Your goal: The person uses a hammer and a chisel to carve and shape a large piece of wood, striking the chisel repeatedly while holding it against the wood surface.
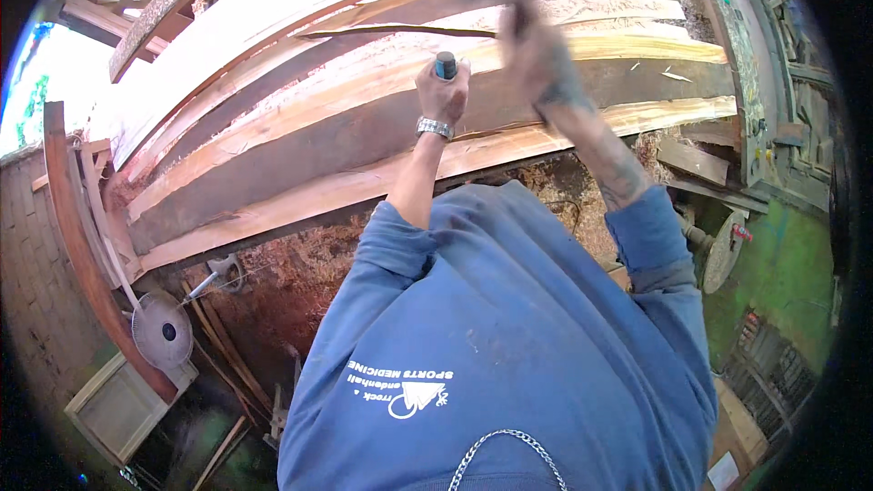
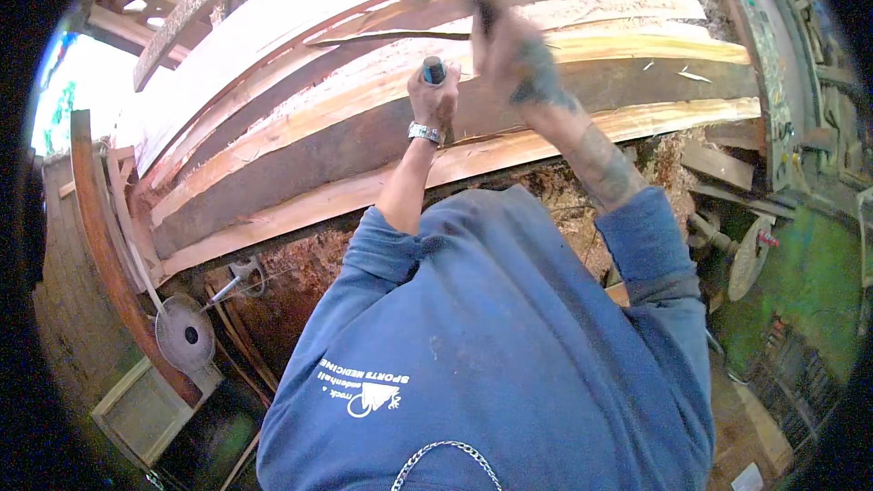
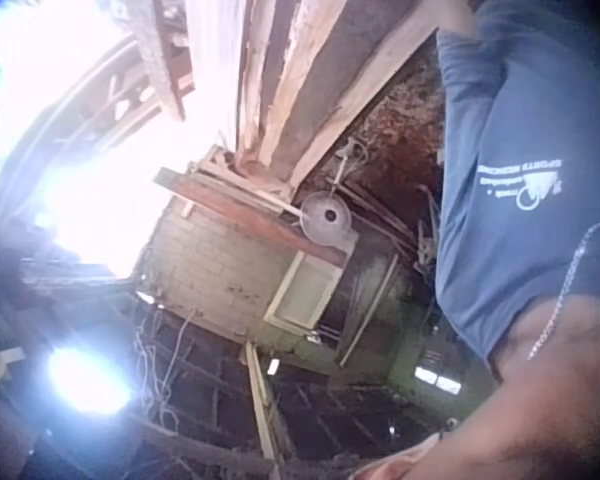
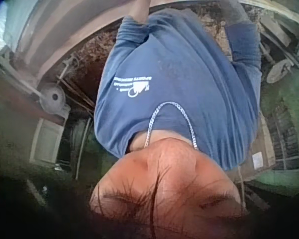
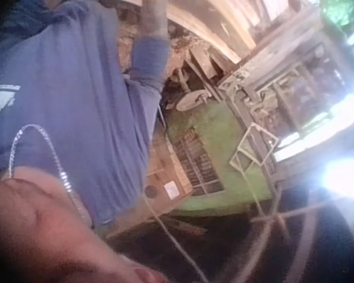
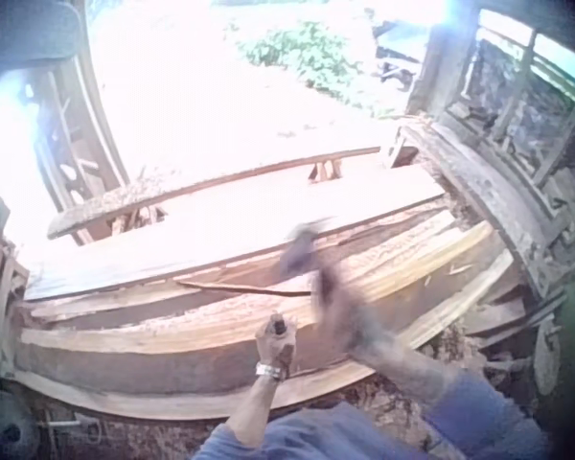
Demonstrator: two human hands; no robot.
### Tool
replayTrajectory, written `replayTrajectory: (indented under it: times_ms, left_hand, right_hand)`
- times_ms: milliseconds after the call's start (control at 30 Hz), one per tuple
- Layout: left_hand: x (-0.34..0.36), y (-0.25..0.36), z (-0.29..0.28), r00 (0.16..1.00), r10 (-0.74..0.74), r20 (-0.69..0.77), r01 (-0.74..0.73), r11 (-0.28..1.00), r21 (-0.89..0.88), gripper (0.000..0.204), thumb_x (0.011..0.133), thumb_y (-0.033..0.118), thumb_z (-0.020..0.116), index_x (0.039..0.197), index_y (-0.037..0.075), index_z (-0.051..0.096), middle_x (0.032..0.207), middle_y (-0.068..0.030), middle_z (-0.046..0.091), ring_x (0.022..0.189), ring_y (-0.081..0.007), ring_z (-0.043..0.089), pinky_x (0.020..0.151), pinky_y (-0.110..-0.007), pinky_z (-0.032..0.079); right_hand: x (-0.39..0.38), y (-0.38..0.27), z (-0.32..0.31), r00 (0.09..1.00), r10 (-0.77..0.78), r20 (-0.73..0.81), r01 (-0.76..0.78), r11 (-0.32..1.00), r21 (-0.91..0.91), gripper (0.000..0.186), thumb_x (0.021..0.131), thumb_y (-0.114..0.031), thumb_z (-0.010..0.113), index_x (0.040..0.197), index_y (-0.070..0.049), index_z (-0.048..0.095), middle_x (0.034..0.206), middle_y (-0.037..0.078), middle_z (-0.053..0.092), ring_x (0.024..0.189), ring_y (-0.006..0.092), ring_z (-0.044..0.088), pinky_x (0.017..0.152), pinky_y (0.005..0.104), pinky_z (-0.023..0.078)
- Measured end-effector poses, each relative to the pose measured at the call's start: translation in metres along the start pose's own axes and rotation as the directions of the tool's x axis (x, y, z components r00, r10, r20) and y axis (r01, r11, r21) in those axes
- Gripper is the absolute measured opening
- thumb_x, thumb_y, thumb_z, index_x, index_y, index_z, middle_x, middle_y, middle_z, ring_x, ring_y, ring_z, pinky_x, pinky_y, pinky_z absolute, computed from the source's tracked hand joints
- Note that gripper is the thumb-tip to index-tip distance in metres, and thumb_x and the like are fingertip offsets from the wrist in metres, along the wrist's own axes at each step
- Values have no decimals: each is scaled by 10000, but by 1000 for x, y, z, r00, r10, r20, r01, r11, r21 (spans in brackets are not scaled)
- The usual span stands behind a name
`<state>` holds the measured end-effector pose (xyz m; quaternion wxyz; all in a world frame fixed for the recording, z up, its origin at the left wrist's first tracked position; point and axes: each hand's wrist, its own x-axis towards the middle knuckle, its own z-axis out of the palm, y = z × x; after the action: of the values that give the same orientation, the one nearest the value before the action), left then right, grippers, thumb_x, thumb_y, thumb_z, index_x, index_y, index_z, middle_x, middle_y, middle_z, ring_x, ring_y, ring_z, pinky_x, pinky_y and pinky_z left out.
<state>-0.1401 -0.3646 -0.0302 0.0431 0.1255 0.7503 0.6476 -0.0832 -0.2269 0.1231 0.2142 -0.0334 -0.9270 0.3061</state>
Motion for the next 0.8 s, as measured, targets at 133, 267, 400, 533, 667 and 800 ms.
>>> replayTrajectory:
  times_ms: [133,267,400,533,667,800]
  left_hand:
    - [-4,-12,-4,990,-110,83,123,976,-179,129,842,148,666,791,41,614,628,19,552,588,-80,523,538,-272,429]
    - [13,-26,0,978,-172,120,183,979,-88,138,847,145,648,781,28,617,568,-1,560,463,-98,511,435,-285,397]
    - [48,-51,20,875,-474,102,479,877,-41,275,783,159,693,594,49,526,509,-42,530,381,-165,465,391,-345,363]
    - [57,-57,14,745,-627,228,667,712,-219,246,805,97,696,670,98,490,506,1,464,371,-111,435,348,-295,322]
    - [29,-3,-22,686,-396,611,682,643,-349,232,823,41,657,670,89,491,526,22,436,415,-68,396,382,-242,298]
    - [23,-3,-33,690,-278,668,637,671,-379,200,831,16,641,712,88,498,551,31,434,444,-54,379,403,-221,305]
  right_hand:
    - [-31,16,27,924,28,381,46,982,-182,223,826,-73,565,1034,-3,525,766,261,606,797,454,631,692,509,492]
    - [-29,-14,-5,822,376,428,-367,924,-108,290,848,-141,610,1079,1,509,789,293,604,829,466,634,703,516,483]
    - [-83,19,-4,775,529,347,-531,842,-96,381,843,-220,677,1118,-6,524,820,274,598,807,453,619,715,470,487]
    - [-152,37,-13,636,687,352,-679,715,-170,391,833,-217,687,1119,7,541,883,235,632,831,388,631,734,442,496]
    - [-231,49,-31,546,801,245,-812,578,-80,326,815,-200,714,1029,-1,570,831,133,619,782,239,623,725,370,498]
    - [-296,68,-40,525,839,141,-851,522,58,257,820,-171,704,973,-39,546,722,49,566,590,171,565,559,335,473]
